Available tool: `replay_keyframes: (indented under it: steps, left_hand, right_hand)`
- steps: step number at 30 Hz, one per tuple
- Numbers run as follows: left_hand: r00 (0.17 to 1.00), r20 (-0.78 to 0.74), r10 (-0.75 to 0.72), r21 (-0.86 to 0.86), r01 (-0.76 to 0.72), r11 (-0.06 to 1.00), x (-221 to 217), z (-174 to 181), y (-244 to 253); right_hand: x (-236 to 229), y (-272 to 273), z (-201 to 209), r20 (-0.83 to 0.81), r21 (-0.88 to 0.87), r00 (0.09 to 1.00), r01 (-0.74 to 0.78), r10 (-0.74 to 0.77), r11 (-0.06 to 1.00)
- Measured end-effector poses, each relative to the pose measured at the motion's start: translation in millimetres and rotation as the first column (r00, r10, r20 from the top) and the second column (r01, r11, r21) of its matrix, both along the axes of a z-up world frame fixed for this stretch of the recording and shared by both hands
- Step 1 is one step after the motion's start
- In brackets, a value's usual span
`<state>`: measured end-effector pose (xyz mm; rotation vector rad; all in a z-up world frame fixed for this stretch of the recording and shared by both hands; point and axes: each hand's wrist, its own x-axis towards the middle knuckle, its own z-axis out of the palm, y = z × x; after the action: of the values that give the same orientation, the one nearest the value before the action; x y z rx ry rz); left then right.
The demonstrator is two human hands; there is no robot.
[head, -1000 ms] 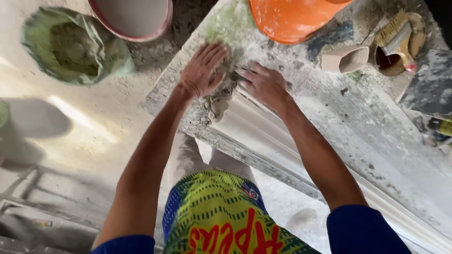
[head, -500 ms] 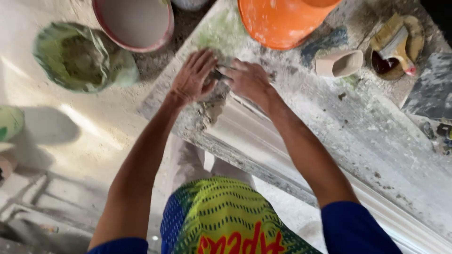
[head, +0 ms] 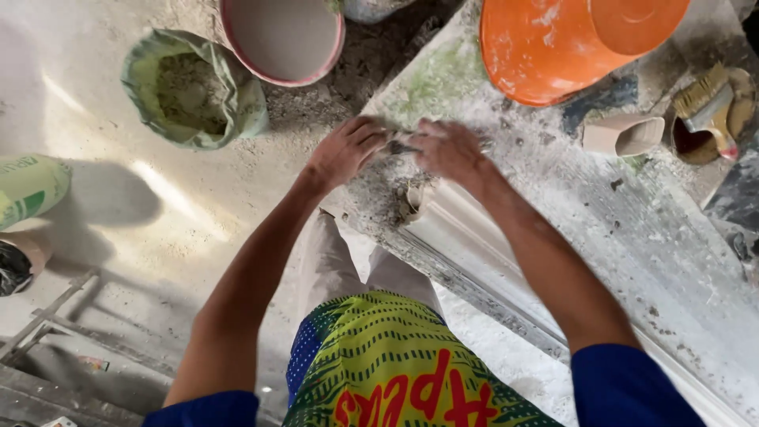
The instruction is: Apply plaster to a decorative molding strip and smooth it using a trowel to repair imperfections.
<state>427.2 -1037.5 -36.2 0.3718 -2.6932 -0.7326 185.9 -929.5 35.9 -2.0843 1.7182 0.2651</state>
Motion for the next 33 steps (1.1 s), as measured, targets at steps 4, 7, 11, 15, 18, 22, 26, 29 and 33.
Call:
replay_keyframes:
  steps: [4, 7, 11, 15, 18, 22, 26, 29, 33]
  left_hand:
    - [0.996, 0.020, 0.088, 0.072, -0.090, 0.993, 78, -16, 0]
    - [0.946, 0.103, 0.307, 0.189, -0.322, 0.928, 110, -11, -5]
    - [0.689, 0.130, 0.713, 0.329, -0.708, 0.624, 132, 5, -3]
    - [0.653, 0.289, 0.700, 0.385, -0.749, 0.539, 123, -21, 7]
    - [0.661, 0.406, 0.631, 0.634, -0.701, 0.327, 115, -15, 22]
    - [0.676, 0.298, 0.674, 0.731, -0.615, 0.294, 107, -2, 26]
    - [0.645, 0.435, 0.628, 0.785, -0.613, 0.086, 104, -2, 29]
    - [0.612, 0.321, 0.722, 0.883, -0.469, 0.005, 102, -40, 39]
    - [0.610, 0.430, 0.666, 0.869, -0.480, -0.121, 85, -46, 43]
  right_hand:
    - [82, -25, 6, -0.066, -0.065, 0.973, -0.227, 0.223, 0.972]
    - [114, -25, 1, 0.136, 0.038, 0.991, 0.009, -0.014, 0.999]
    - [161, -56, 28, 0.341, 0.559, 0.620, 0.471, -0.707, 0.682]
    - [167, -73, 40, 0.125, 0.761, 0.396, 0.550, -0.910, 0.344]
    - [168, -52, 30, 0.092, 0.730, 0.510, 0.550, -0.855, 0.406]
    - [144, -24, 12, 0.114, 0.663, 0.666, 0.501, -0.737, 0.556]
    - [149, -14, 44, 0.040, 0.620, 0.757, 0.494, -0.652, 0.610]
    - [163, -39, 42, 0.056, 0.419, 0.723, 0.609, -0.688, 0.674]
    - [172, -6, 21, -0.012, 0.097, 0.870, 0.491, -0.493, 0.866]
